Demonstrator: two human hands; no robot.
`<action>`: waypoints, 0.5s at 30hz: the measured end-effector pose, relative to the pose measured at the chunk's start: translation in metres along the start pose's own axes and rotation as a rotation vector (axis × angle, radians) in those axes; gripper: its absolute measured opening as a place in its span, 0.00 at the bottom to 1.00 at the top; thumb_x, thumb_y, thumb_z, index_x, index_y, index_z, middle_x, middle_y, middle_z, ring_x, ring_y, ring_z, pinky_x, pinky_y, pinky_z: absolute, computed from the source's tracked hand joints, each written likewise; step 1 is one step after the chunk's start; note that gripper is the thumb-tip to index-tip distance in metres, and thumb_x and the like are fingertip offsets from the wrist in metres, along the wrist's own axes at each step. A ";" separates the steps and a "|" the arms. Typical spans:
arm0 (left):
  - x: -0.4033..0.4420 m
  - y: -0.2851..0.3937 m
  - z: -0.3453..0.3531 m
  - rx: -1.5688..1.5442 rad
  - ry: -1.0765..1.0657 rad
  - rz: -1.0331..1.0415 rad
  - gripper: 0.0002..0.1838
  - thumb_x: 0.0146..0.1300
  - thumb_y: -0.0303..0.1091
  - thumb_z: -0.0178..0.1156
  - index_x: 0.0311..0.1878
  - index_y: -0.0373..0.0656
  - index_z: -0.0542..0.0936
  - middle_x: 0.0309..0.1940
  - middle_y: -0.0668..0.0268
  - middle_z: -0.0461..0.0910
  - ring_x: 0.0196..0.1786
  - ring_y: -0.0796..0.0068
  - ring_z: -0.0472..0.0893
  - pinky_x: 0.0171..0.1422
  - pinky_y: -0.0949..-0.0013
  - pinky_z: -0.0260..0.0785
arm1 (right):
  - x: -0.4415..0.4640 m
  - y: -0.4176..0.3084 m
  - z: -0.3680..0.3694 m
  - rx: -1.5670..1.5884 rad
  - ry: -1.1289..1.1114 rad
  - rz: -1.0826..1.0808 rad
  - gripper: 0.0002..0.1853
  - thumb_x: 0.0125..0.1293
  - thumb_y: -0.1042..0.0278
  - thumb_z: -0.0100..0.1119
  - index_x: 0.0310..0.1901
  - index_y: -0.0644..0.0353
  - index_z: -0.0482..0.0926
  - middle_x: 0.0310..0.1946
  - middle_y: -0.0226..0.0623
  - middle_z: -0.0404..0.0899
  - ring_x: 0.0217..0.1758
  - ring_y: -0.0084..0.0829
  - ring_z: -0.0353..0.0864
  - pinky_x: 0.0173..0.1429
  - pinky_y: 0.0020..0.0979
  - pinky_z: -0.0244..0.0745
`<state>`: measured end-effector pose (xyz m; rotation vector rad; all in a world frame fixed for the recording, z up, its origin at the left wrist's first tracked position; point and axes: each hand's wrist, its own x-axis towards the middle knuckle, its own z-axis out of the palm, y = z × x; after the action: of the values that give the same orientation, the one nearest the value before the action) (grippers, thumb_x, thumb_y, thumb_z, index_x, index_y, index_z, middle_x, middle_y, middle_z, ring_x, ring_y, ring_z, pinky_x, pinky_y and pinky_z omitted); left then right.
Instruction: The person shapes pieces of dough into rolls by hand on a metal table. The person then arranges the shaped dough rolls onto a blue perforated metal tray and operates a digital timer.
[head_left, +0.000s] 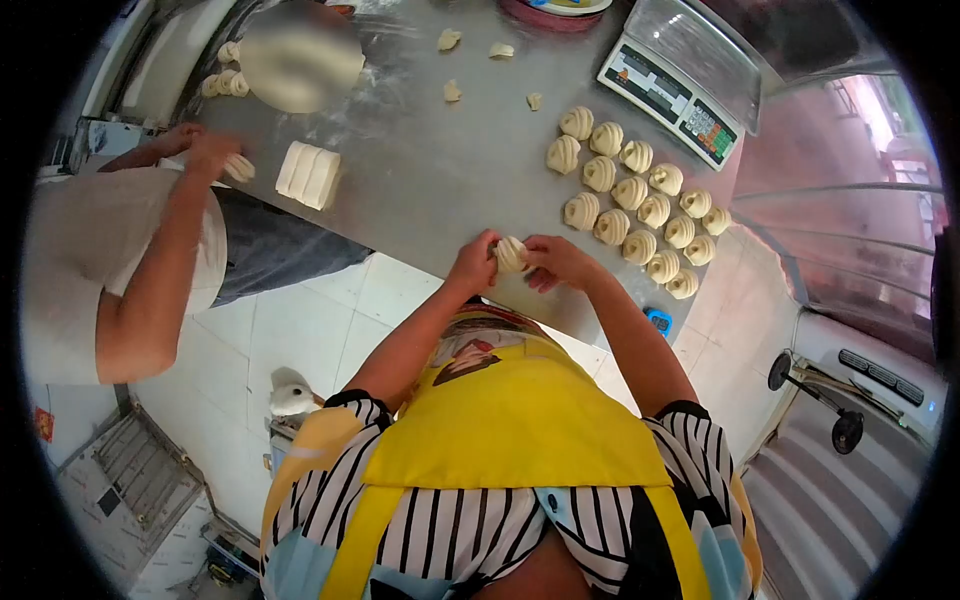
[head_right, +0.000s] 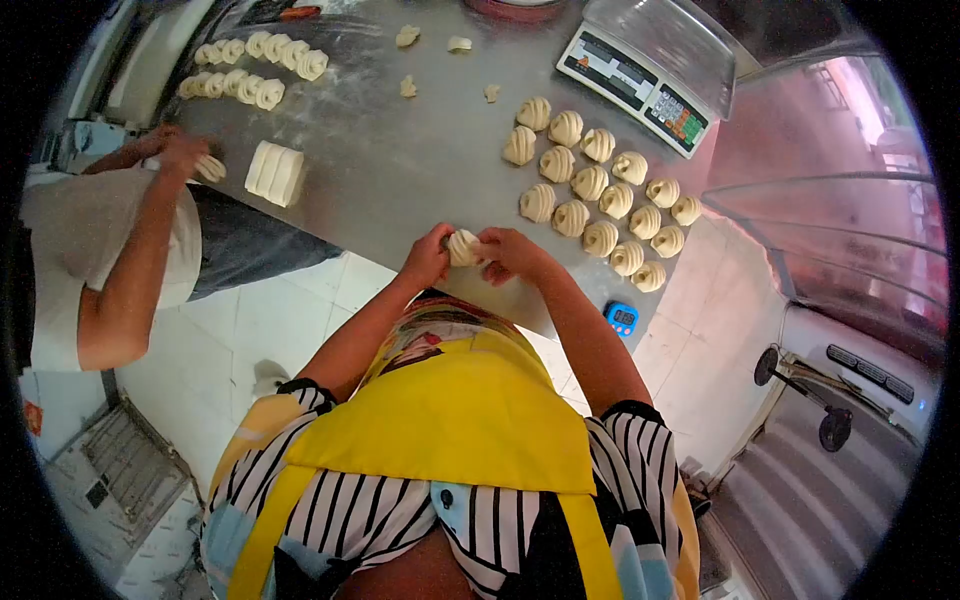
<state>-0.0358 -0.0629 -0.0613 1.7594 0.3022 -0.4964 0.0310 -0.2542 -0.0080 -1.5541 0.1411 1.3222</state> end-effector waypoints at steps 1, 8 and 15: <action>0.000 -0.001 0.001 -0.012 -0.016 -0.018 0.12 0.61 0.27 0.57 0.48 0.44 0.71 0.26 0.64 0.77 0.20 0.74 0.75 0.23 0.67 0.68 | 0.001 0.002 -0.002 0.016 0.006 -0.001 0.11 0.69 0.61 0.55 0.44 0.59 0.75 0.28 0.30 0.78 0.24 0.22 0.79 0.30 0.24 0.78; 0.005 -0.012 0.005 0.070 0.031 0.110 0.12 0.61 0.28 0.57 0.48 0.43 0.72 0.28 0.63 0.78 0.24 0.73 0.77 0.28 0.67 0.70 | 0.016 0.020 -0.006 -0.031 0.005 -0.127 0.08 0.65 0.65 0.59 0.39 0.60 0.76 0.24 0.30 0.77 0.22 0.22 0.77 0.26 0.24 0.74; 0.017 -0.044 0.015 0.279 0.070 0.242 0.20 0.50 0.25 0.59 0.49 0.39 0.72 0.40 0.51 0.79 0.45 0.53 0.80 0.44 0.55 0.72 | 0.034 0.038 -0.015 -0.051 -0.047 -0.176 0.09 0.60 0.67 0.62 0.35 0.61 0.74 0.21 0.31 0.75 0.18 0.23 0.73 0.21 0.28 0.67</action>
<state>-0.0434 -0.0673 -0.1101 2.0552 0.0672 -0.3134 0.0286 -0.2652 -0.0603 -1.5394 -0.0585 1.2301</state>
